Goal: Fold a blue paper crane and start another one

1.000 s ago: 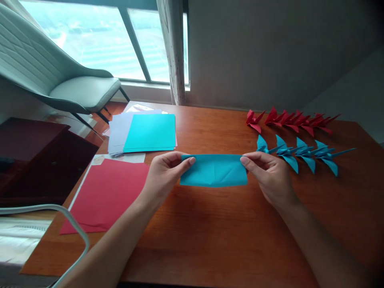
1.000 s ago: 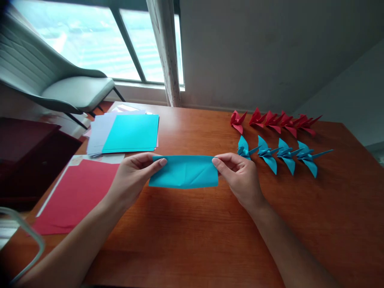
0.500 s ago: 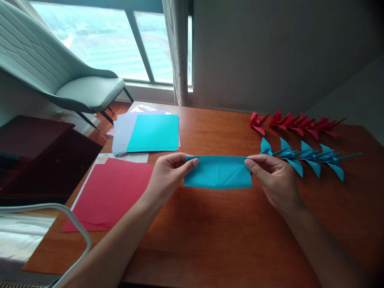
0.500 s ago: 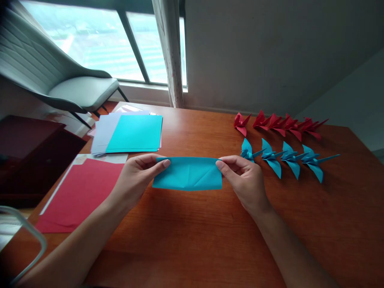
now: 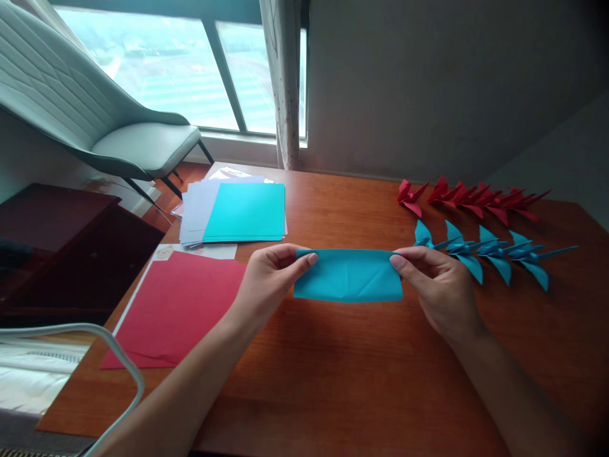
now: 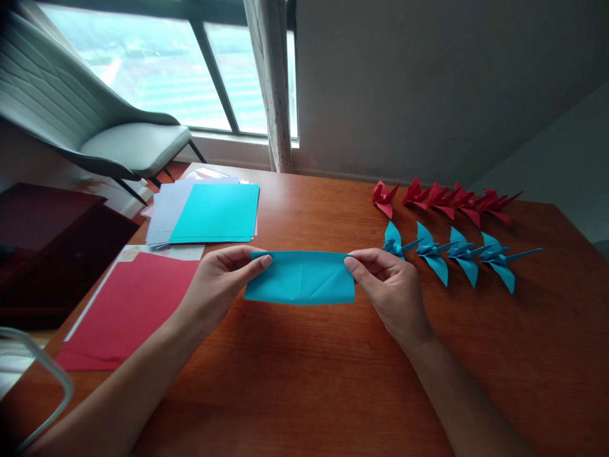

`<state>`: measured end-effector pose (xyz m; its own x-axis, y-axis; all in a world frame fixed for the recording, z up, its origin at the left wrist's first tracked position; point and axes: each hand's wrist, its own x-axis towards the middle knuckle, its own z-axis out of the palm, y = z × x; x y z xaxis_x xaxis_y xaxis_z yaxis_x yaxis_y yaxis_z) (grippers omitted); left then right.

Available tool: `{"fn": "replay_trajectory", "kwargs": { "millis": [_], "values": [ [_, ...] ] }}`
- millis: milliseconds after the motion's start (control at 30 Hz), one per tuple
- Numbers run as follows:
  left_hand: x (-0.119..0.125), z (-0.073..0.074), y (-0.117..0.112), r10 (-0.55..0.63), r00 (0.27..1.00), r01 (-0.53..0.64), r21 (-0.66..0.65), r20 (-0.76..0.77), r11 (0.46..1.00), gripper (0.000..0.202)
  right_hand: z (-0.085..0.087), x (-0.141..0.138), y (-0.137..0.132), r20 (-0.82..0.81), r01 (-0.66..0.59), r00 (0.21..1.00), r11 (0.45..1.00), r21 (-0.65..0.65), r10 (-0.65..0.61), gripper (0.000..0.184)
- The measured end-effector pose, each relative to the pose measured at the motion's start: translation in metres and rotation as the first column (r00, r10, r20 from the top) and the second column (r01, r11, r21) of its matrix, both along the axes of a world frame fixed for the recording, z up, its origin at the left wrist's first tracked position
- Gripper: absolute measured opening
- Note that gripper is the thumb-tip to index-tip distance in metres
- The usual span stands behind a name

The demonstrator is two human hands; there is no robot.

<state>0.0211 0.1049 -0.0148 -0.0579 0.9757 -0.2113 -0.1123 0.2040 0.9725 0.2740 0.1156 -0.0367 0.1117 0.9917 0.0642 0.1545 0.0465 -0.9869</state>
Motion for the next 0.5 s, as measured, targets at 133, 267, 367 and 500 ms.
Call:
{"fn": "replay_trajectory", "kwargs": {
  "millis": [133, 267, 367, 500],
  "values": [
    [-0.0003, 0.0004, 0.0000, 0.001, 1.000, -0.001, 0.004, 0.000, 1.000, 0.029, 0.0003, -0.0003, 0.0002, -0.003, 0.009, 1.000, 1.000, -0.003, -0.009, 0.018],
    [-0.0002, 0.0010, 0.0003, 0.000, 1.000, 0.000, -0.007, 0.016, 1.000, 0.028, 0.0006, -0.0009, 0.0006, -0.010, 0.009, 1.000, 1.000, -0.001, -0.009, 0.018],
    [0.0001, 0.0006, 0.0003, 0.005, 1.000, -0.005, 0.000, -0.003, 1.000, 0.030, 0.0002, -0.0008, 0.0006, 0.006, -0.001, 1.000, 1.000, 0.002, 0.001, 0.019],
    [0.0002, 0.0005, 0.0003, 0.016, 1.000, -0.016, 0.002, -0.022, 1.000, 0.032, -0.0006, 0.0004, 0.0002, 0.027, -0.011, 1.000, 1.000, 0.009, 0.011, 0.019]
  ]
}}
